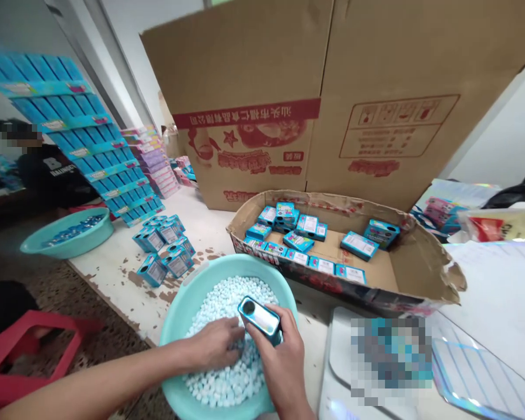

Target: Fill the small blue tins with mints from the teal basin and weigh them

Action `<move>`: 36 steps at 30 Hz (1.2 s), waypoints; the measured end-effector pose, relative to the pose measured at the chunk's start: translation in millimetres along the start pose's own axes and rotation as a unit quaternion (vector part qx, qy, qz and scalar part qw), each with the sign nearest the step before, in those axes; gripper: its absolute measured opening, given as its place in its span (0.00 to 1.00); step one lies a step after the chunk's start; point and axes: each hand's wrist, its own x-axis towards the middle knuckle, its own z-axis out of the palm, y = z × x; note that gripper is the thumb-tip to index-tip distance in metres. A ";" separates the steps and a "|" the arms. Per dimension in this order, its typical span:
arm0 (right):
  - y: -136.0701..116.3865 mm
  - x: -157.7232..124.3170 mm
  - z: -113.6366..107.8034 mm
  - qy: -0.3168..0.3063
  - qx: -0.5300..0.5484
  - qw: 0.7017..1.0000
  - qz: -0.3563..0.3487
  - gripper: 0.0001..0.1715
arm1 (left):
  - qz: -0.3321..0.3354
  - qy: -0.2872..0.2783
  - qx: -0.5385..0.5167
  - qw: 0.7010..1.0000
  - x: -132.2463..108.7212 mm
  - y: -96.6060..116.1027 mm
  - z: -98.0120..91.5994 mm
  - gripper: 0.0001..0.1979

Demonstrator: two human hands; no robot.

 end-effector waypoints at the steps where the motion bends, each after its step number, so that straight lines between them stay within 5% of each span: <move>1: -0.3 -0.9 -0.3 0.001 -0.003 1.000 0.004 0.19 | -0.021 0.017 -0.025 0.999 -0.9 -5.2 -2.0 0.05; 5: -1.2 -1.0 -3.0 -0.007 -0.031 0.999 -0.013 0.18 | -0.071 0.084 -0.116 0.987 -0.8 -11.1 -13.1 0.07; 7: -1.3 -0.4 -1.9 -0.022 -0.042 0.998 -0.031 0.17 | -0.096 0.127 -0.249 0.955 -0.5 -1.7 -22.6 0.10; 12: -5.4 -1.7 13.6 -0.072 -0.070 0.993 -0.067 0.14 | -0.083 0.301 -0.628 0.713 3.0 39.0 -44.8 0.14; 14: -10.1 -3.0 20.0 -0.101 -0.076 0.988 -0.083 0.13 | -0.050 0.352 -0.672 0.650 6.2 49.6 -48.5 0.14; 16: -15.5 -3.8 23.5 -0.113 -0.078 0.986 -0.093 0.14 | -0.038 0.375 -0.688 0.620 9.0 54.0 -50.2 0.13; 36: -21.5 1.1 18.8 -0.084 -0.039 0.993 -0.067 0.15 | -0.024 0.386 -0.630 0.673 16.6 61.7 -52.1 0.16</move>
